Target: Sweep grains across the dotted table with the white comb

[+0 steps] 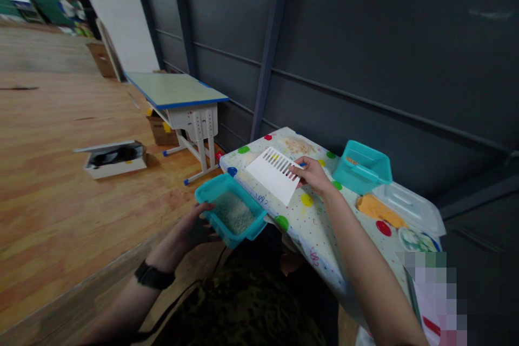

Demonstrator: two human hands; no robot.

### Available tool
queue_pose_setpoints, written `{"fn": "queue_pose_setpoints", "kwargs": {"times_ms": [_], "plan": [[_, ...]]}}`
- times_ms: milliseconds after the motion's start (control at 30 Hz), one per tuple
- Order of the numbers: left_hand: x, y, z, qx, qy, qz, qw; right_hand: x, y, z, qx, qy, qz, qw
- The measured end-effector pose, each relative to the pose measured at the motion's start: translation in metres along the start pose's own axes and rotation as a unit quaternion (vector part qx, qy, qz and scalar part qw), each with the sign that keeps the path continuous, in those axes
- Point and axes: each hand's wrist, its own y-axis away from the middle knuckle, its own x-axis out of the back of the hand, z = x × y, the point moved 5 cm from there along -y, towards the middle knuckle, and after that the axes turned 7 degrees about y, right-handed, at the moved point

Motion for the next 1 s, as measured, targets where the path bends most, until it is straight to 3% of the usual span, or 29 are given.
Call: {"fn": "queue_pose_setpoints", "kwargs": {"times_ms": [100,267,467,633,833,1000], "plan": [[0.0,0.001,0.002,-0.002,-0.008,0.015,1.0,-0.004,-0.001,0.004,-0.007,-0.007,0.003,1.0],[-0.002,0.0,0.004,-0.004,-0.01,0.008,1.0,-0.014,0.001,0.009,-0.005,-0.032,-0.048,0.998],[0.009,-0.012,0.001,-0.024,-0.011,-0.002,1.0,-0.017,-0.006,0.011,-0.015,-0.045,-0.012,0.999],[0.005,-0.01,0.006,-0.025,-0.012,-0.005,1.0,-0.029,-0.005,0.011,-0.003,-0.045,-0.066,0.997],[0.004,-0.008,0.008,-0.028,-0.021,-0.005,0.999,-0.031,-0.005,0.009,-0.008,-0.059,-0.027,0.998],[0.009,-0.011,0.006,-0.026,-0.03,-0.009,0.999,-0.038,-0.002,0.003,-0.005,-0.054,-0.048,0.997]]}}
